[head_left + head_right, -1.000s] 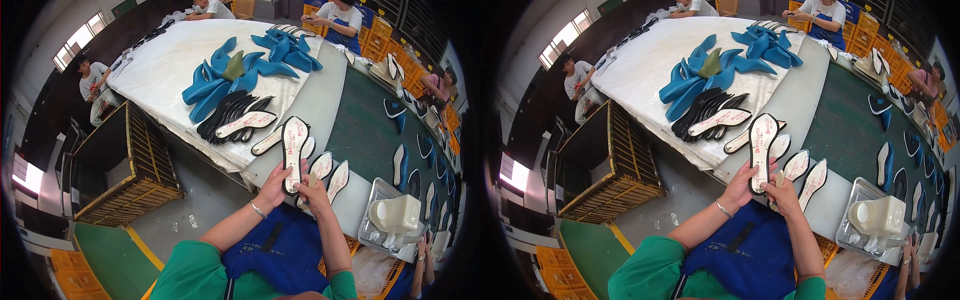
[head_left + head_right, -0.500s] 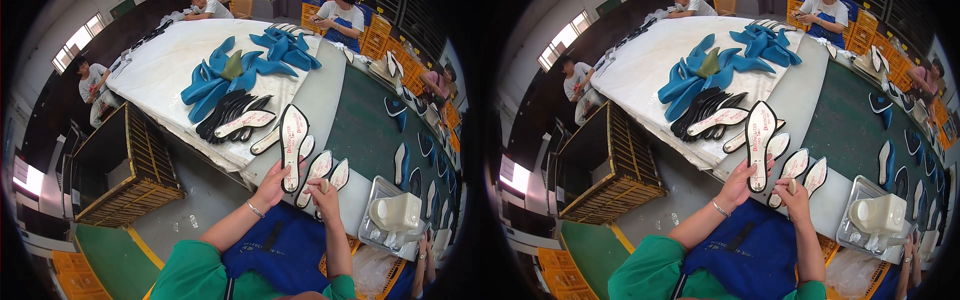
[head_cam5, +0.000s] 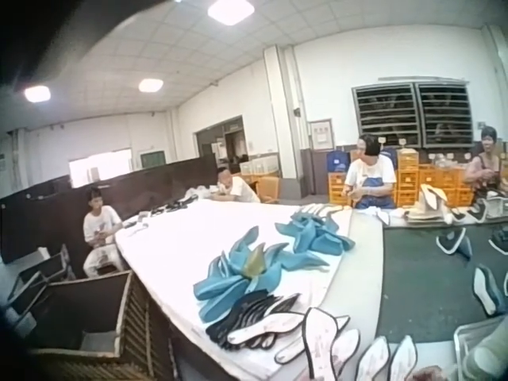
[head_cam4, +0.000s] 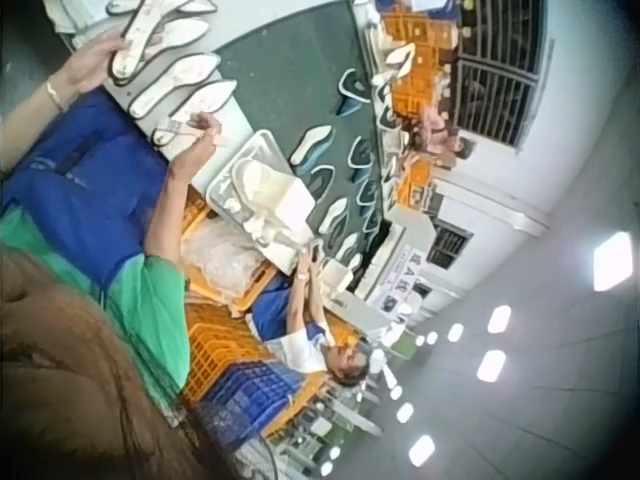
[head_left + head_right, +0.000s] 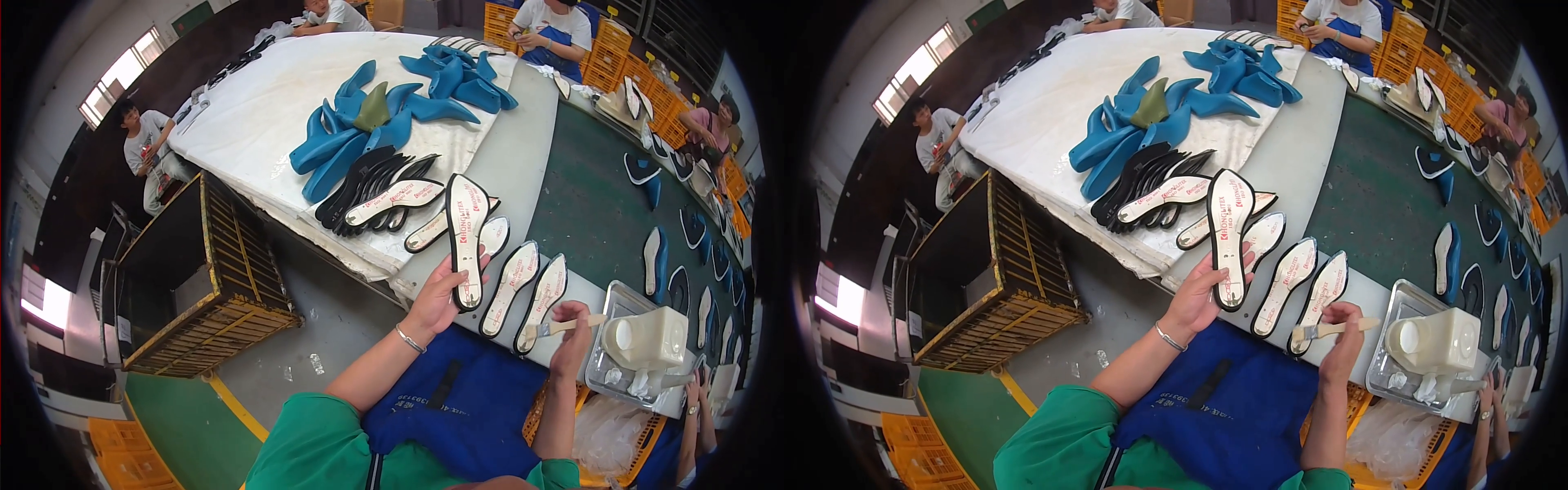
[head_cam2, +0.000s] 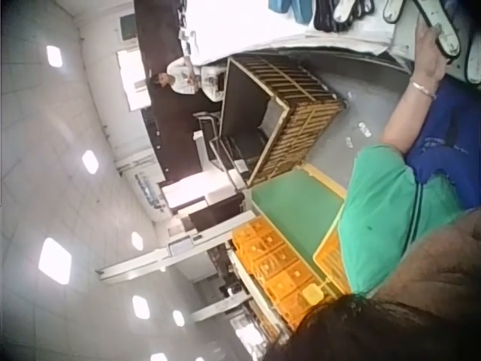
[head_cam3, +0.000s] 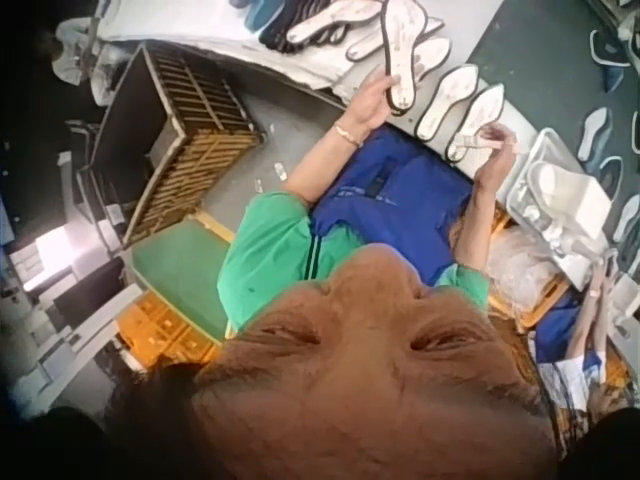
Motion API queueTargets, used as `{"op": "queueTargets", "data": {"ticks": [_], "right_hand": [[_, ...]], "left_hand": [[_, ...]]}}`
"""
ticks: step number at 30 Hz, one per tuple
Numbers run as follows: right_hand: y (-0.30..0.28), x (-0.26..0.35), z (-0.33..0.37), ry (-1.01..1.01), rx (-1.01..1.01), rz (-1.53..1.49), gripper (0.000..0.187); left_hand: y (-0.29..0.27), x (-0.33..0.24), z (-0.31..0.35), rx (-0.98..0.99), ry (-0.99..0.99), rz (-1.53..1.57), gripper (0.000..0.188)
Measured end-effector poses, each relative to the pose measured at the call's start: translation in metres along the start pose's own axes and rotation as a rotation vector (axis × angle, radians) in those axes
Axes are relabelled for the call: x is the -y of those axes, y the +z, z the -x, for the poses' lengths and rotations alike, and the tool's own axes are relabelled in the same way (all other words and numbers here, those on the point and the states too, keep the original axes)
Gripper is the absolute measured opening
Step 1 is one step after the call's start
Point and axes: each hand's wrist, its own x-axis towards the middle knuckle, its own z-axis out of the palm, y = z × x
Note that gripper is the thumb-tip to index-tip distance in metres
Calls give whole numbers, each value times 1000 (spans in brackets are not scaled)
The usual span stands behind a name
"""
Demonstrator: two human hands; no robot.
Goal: Applying adhesive or glue to shoe insoles using a brush at a manufacturing workstation.
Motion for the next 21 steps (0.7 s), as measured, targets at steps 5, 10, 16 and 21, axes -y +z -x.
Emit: {"op": "queueTargets", "data": {"ticks": [5,10,16,21], "right_hand": [[-73,-4,23,181,-251,160,26],[-135,3,27,-1,-452,223,14],[-204,-2,31,-84,-643,393,13],[-220,-25,12,-34,-634,469,16]], "left_hand": [[-5,14,-12,-31,-100,-38,50],[-1,18,-4,8,-126,-150,57],[18,43,-13,71,-239,-154,63],[28,59,-7,65,-306,-180,57]]}}
